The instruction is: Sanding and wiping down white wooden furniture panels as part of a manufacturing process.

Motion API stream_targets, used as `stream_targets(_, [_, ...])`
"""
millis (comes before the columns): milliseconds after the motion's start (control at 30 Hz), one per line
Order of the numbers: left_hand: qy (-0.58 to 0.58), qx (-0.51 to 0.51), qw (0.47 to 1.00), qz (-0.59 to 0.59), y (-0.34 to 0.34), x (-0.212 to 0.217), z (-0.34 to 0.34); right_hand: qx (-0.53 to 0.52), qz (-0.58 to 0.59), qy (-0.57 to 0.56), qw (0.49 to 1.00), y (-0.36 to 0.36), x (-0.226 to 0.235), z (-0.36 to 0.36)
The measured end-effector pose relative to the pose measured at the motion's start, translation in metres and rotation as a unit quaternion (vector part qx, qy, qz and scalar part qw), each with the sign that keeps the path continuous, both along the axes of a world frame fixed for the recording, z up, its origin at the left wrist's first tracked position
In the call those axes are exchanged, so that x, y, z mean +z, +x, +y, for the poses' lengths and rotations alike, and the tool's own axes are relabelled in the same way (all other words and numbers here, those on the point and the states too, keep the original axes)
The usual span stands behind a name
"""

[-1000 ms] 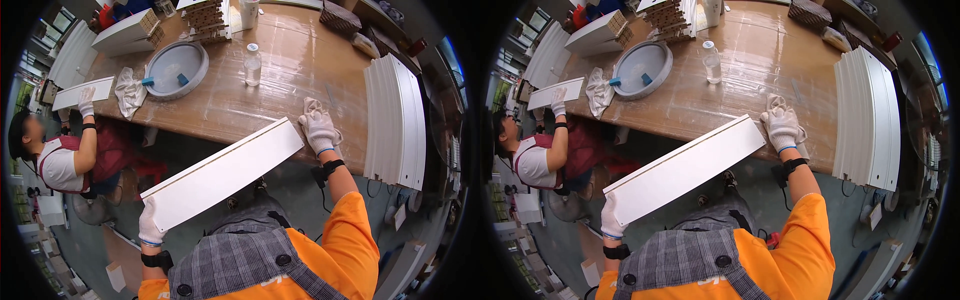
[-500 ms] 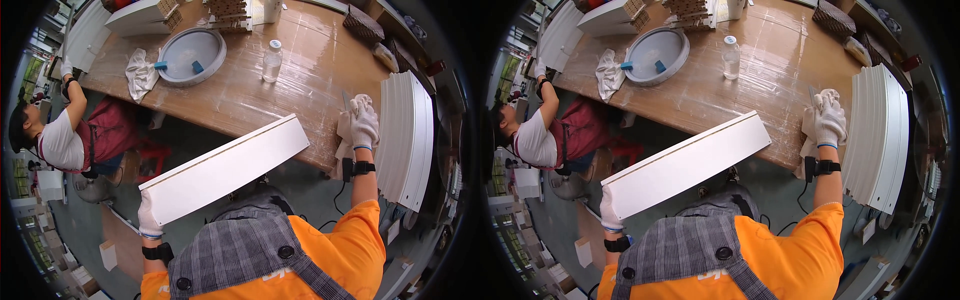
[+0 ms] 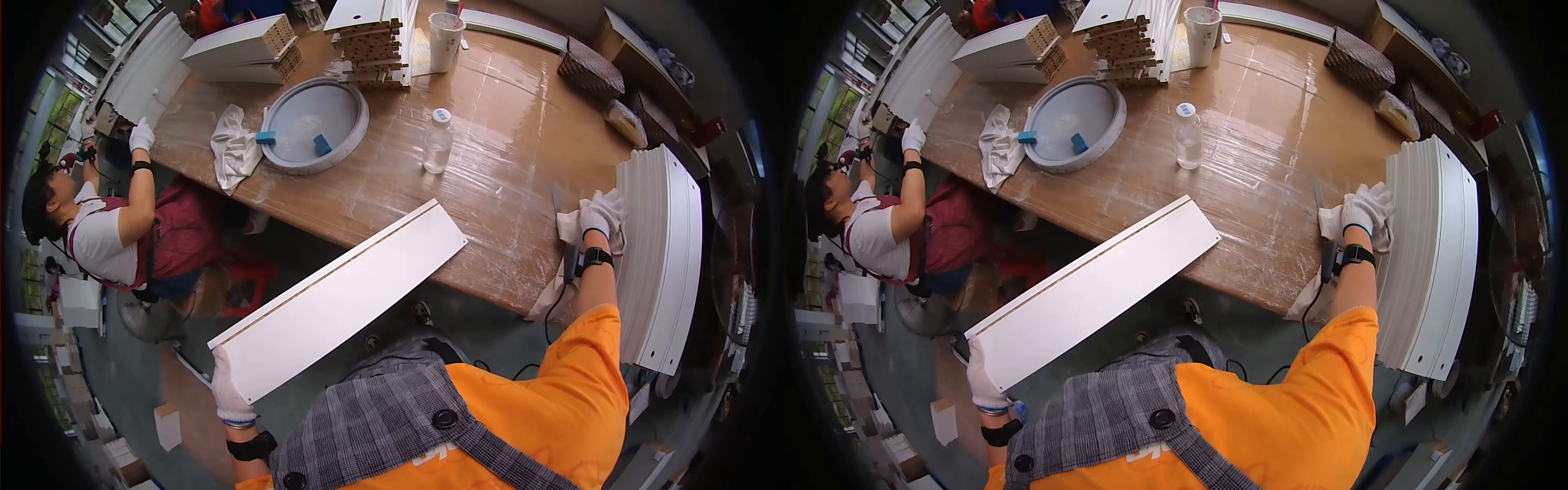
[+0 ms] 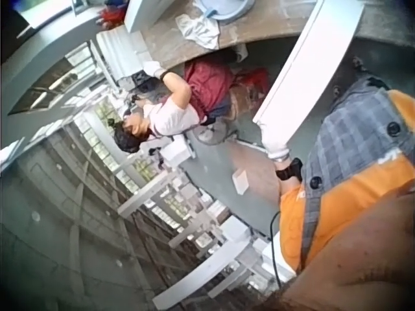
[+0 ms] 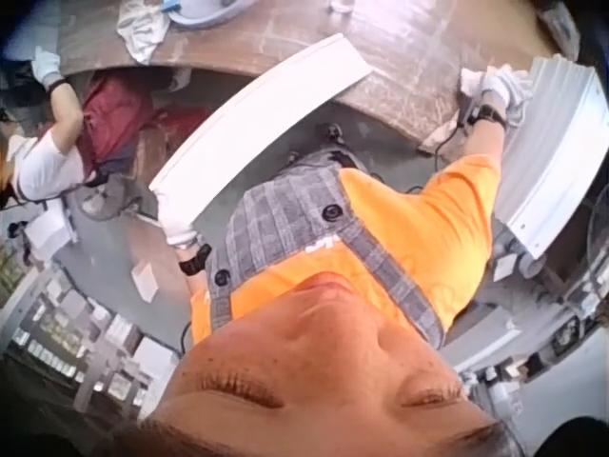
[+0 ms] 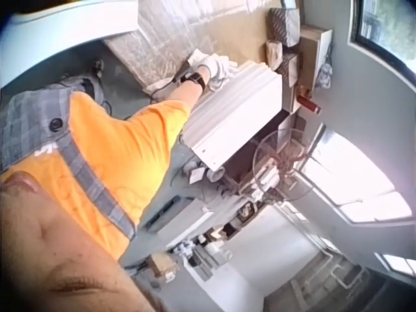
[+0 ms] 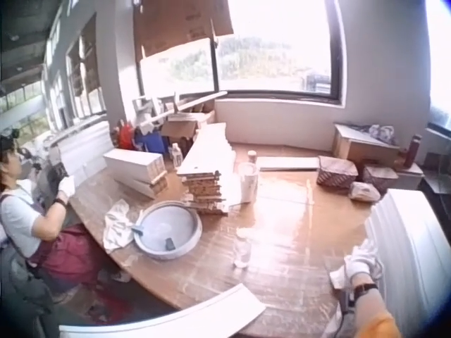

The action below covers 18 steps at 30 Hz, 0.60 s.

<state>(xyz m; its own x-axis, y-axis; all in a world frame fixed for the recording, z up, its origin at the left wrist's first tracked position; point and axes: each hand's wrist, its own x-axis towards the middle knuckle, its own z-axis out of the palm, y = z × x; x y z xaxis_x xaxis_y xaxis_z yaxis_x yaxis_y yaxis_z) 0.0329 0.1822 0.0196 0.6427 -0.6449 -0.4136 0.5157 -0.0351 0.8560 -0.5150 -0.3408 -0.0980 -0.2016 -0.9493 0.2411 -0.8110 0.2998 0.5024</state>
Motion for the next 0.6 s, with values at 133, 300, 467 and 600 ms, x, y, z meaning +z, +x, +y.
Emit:
stream_targets(133, [0.003,0.011,1.000,0.013,-0.013,0.011,-0.005,0.169,-0.141,0.040,0.975,0.038,-0.013,-0.009])
stream_targets(300, [-0.012,0.016,0.999,0.031,-0.020,0.027,-0.012,0.230,-0.011,0.177,0.957,0.025,-0.117,-0.053])
stream_targets(467, [0.046,0.003,0.997,0.065,-0.020,0.034,-0.005,0.199,-0.109,0.326,0.918,0.011,-0.127,-0.088])
stream_targets(600, [0.101,-0.072,0.991,0.046,-0.025,0.045,0.005,0.203,-0.166,0.217,0.940,0.057,-0.076,-0.071])
